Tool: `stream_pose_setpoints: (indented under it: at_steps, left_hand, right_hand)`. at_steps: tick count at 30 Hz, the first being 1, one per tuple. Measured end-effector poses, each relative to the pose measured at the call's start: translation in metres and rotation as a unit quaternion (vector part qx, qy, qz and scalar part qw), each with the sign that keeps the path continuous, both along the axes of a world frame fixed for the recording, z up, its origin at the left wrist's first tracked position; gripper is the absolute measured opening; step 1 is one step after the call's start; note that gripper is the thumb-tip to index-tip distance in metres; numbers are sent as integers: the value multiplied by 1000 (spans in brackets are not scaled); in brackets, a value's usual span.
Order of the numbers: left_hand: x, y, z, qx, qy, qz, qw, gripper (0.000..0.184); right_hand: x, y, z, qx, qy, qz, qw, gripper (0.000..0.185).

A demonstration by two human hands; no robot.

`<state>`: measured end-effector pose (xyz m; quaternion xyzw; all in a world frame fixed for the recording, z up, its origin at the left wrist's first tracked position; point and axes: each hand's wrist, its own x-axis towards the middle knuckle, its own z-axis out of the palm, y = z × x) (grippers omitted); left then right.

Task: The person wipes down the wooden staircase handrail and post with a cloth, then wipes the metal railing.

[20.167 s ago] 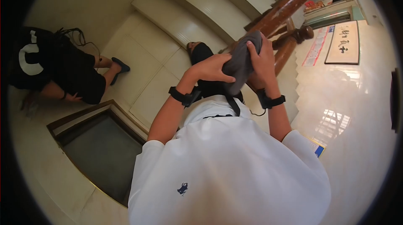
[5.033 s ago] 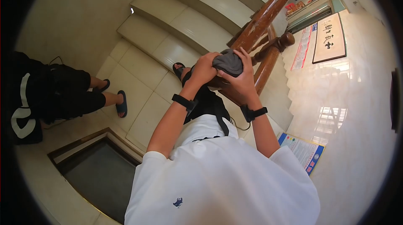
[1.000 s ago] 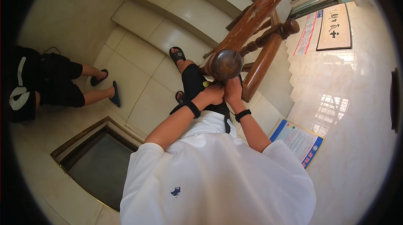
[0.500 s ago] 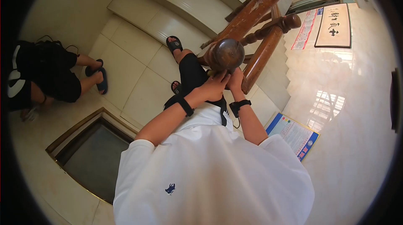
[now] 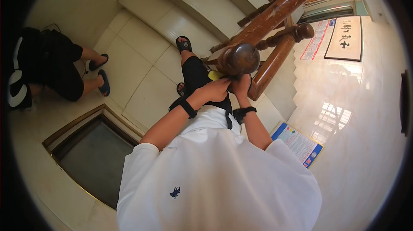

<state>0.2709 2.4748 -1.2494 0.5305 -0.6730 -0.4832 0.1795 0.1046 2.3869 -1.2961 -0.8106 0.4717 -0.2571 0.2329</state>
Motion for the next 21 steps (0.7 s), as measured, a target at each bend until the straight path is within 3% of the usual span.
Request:
stream_pose_setpoints:
  at_steps: [3, 4, 7, 11, 15, 21]
  left_hand:
    - [-2, 14, 19, -32, 40, 21, 998, 55]
    - [-1, 18, 29, -42, 53, 28, 997, 55]
    - [17, 23, 78, 9, 80, 47, 996, 53]
    - [40, 29, 127, 18, 133, 139, 981, 48]
    - [27, 22, 76, -101, 97, 204, 969, 48]
    - [12, 32, 65, -226, 51, 239, 943, 41]
  right_hand:
    - [-13, 18, 38, 138, -101, -20, 985, 28]
    - [-11, 20, 51, 159, -43, -53, 985, 28]
    - [1, 20, 82, 146, -134, 18, 980, 30]
    - [22, 17, 106, 158, -140, 76, 975, 34]
    - [23, -7, 59, 187, -137, 74, 970, 39]
    - [26, 4, 64, 97, -144, -7, 985, 39]
